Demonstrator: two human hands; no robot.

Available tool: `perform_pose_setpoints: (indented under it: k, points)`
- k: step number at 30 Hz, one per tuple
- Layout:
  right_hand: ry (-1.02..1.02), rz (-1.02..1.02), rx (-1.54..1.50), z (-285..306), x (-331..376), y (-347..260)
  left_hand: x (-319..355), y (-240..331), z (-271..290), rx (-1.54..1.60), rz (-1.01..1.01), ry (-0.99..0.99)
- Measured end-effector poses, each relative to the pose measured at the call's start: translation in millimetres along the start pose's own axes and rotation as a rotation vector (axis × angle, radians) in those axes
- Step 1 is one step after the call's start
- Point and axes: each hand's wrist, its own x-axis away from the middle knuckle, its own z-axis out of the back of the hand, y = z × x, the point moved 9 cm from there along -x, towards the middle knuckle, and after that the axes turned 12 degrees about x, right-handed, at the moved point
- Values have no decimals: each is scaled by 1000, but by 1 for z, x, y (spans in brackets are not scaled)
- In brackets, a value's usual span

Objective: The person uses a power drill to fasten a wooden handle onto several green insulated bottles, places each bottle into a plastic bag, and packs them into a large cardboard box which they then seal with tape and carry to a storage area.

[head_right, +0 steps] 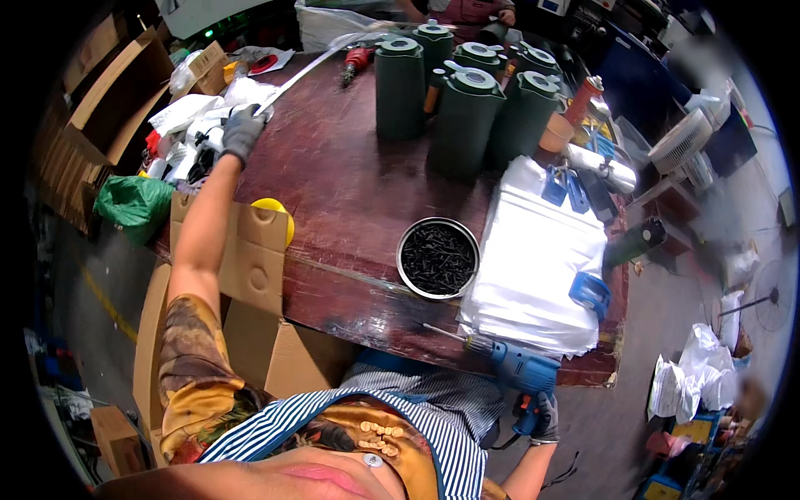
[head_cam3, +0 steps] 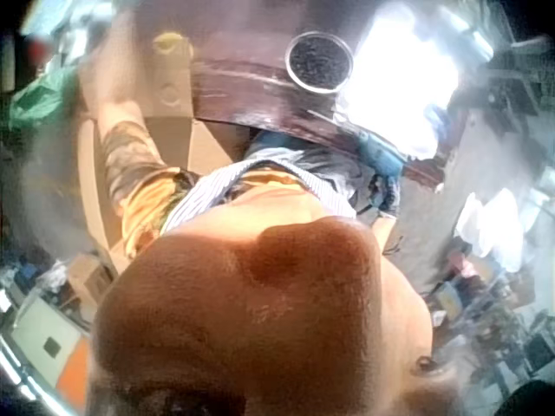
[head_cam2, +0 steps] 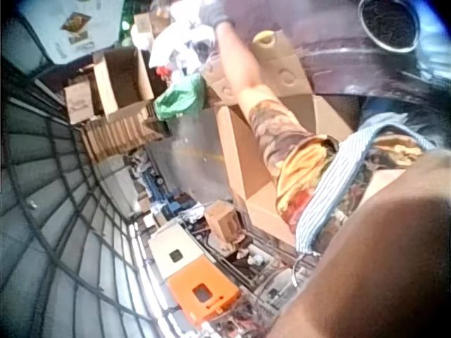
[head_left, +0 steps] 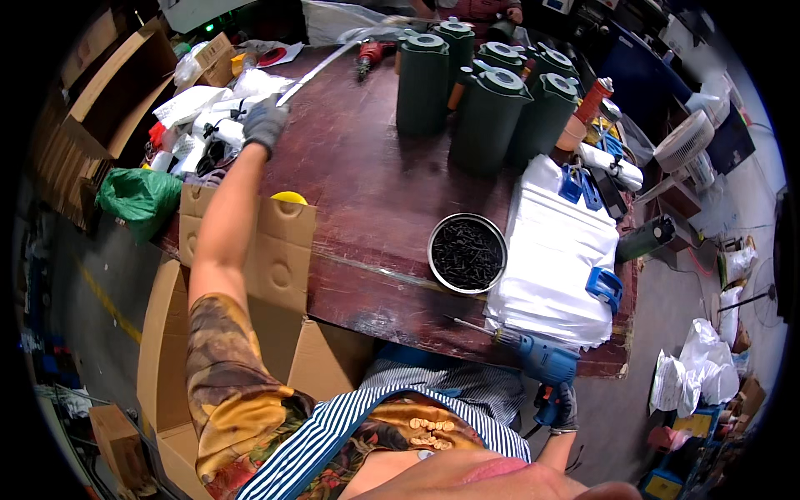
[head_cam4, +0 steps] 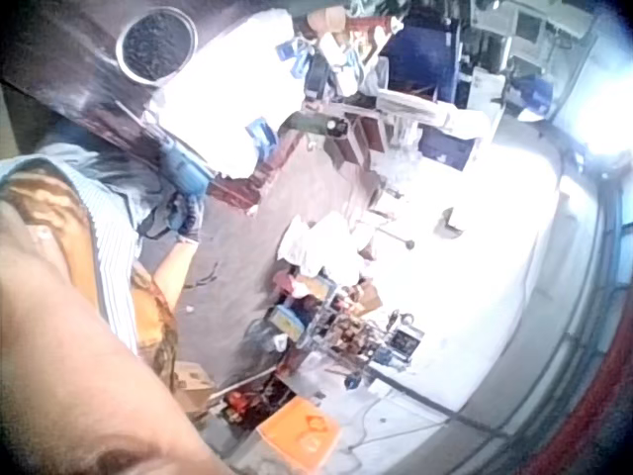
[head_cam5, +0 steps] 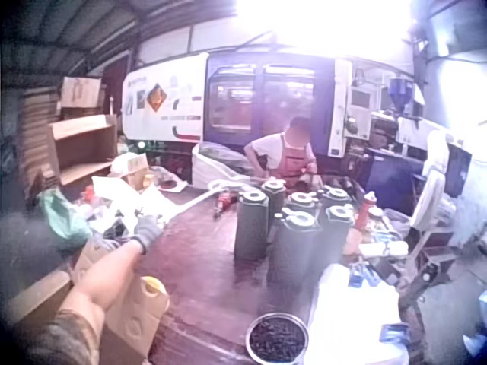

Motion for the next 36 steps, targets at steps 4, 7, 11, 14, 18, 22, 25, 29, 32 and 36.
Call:
perform_pose_setpoints:
  k: [4,7,11,14,18,22,25,29,32,36]
  points:
    - [36,-3,18,-7,10,-17,-23,76,-75,199,-64,-190]
    - [36,-3,-24,-13,10,-23,-53,71,-108,321,-181,-250]
    - [69,-3,-40,-7,17,-20,-49,68,-144,487,-163,-348]
    - [22,-13,-55,-6,13,-15,-55,34,-143,653,-207,-386]
    - [44,-32,-54,1,17,-10,-35,14,-121,651,-98,-460]
    - [5,-13,-40,-6,6,-11,-34,-26,-62,516,-222,-383]
    - [15,24,-5,1,7,-10,-1,-4,-34,379,-322,-362]
    - [73,51,26,10,10,-4,73,30,20,94,-255,-351]
    - [37,77,3,8,5,0,122,39,49,30,-342,-269]
    - [-90,22,-82,1,1,4,181,44,68,19,-376,-194]
